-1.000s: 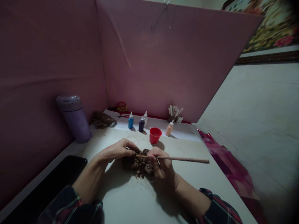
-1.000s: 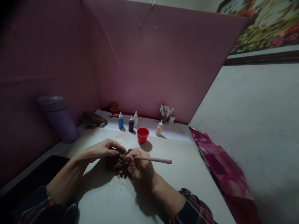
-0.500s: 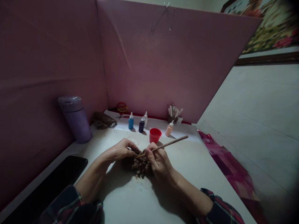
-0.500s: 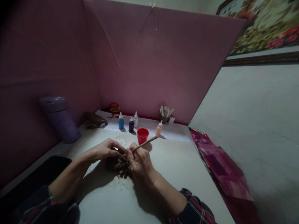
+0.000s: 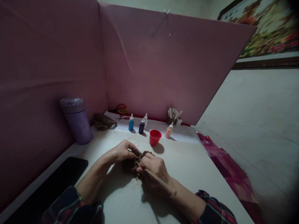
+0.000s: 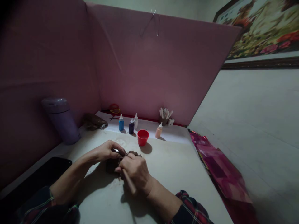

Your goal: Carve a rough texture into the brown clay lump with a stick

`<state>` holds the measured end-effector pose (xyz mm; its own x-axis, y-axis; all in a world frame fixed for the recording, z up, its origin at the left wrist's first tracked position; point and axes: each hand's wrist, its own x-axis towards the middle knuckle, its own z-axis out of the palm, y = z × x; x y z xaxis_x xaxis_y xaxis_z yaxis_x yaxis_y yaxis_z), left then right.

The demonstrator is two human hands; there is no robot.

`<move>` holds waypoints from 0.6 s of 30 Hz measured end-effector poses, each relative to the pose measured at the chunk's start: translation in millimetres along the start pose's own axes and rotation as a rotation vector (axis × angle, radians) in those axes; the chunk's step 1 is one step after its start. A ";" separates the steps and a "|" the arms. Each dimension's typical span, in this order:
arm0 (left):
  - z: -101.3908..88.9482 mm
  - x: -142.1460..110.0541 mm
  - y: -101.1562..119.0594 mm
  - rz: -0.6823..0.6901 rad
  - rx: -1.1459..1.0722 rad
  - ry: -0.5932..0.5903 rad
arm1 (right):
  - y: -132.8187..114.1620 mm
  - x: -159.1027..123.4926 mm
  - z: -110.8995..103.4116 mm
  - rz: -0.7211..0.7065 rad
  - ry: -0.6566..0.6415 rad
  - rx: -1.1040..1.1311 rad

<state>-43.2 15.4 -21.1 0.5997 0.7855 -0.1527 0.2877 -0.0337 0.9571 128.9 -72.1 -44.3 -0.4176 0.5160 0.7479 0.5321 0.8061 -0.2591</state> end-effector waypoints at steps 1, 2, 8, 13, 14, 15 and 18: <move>0.3 0.5 -0.8 -0.005 0.008 0.001 | 0.1 0.2 -3.7 0.074 0.065 0.060; 0.6 0.9 -1.3 -0.011 0.017 0.001 | 0.5 0.6 -7.6 0.154 0.139 0.122; 2.8 1.4 0.6 -0.023 0.085 0.018 | 17.2 2.5 -21.5 0.415 0.519 0.285; -0.8 3.6 -4.3 0.006 0.095 0.001 | 50.9 4.3 -28.1 0.488 0.668 0.037; -2.3 4.2 -5.9 0.015 0.093 -0.012 | 58.2 5.0 -28.9 0.503 0.653 -0.020; -3.8 4.8 -7.3 0.025 0.093 -0.025 | 65.3 5.8 -29.1 0.518 0.645 -0.070; -7.5 6.4 -10.8 0.048 0.098 -0.062 | 82.5 7.9 -25.7 0.527 0.538 -0.234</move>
<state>-48.1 25.4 -30.5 0.6589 0.7417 -0.1252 0.3272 -0.1328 0.9356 188.4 -8.9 -44.0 0.3149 0.5541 0.7706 0.7269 0.3812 -0.5712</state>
